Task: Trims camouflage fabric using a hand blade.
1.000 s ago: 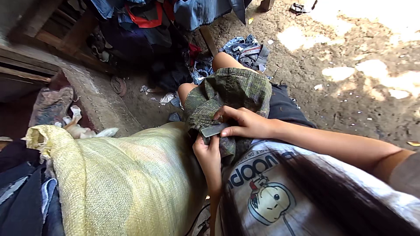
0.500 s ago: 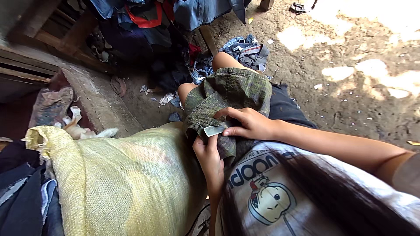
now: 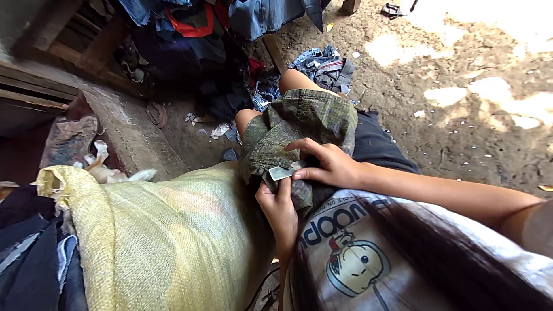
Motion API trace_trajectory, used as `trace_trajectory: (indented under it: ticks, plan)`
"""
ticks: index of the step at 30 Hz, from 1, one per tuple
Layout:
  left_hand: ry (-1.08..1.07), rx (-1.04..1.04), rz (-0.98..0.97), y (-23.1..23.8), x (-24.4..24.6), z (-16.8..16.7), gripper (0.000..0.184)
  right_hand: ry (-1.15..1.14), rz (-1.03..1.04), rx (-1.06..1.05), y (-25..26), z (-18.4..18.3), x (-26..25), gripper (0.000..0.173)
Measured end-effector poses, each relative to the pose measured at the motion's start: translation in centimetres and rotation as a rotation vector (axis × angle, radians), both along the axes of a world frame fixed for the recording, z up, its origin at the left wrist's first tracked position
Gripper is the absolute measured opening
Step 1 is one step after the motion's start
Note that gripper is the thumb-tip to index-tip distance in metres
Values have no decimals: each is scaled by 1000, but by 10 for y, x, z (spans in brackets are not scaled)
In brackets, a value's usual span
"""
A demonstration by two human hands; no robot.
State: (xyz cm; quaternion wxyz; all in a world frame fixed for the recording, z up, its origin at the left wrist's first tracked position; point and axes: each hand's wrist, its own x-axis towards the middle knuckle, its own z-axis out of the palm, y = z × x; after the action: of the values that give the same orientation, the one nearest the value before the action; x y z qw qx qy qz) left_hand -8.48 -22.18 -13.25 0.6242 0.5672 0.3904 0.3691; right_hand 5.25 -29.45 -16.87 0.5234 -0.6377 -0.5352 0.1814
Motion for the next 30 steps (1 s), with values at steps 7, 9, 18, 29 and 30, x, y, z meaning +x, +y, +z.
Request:
trace_trajectory:
  ticks: [7,9,18,29,30]
  plan:
    - [46,117,-33,-1,-3,-5,11,144,54,-34,3,2,-1,53]
    - [48,120,-27,-1,-4,-2,12,131,53,-37,-3,0,1,52]
    - [105,171,-55,5,2,-20,4,507,200,-57,9,-3,10,15]
    - [60,-243,-109,43,0,-1,25,408,232,-76,5,-4,13,23]
    - [88,-252,-97,44,3,2,19,407,233,-67,5,-5,14,23]
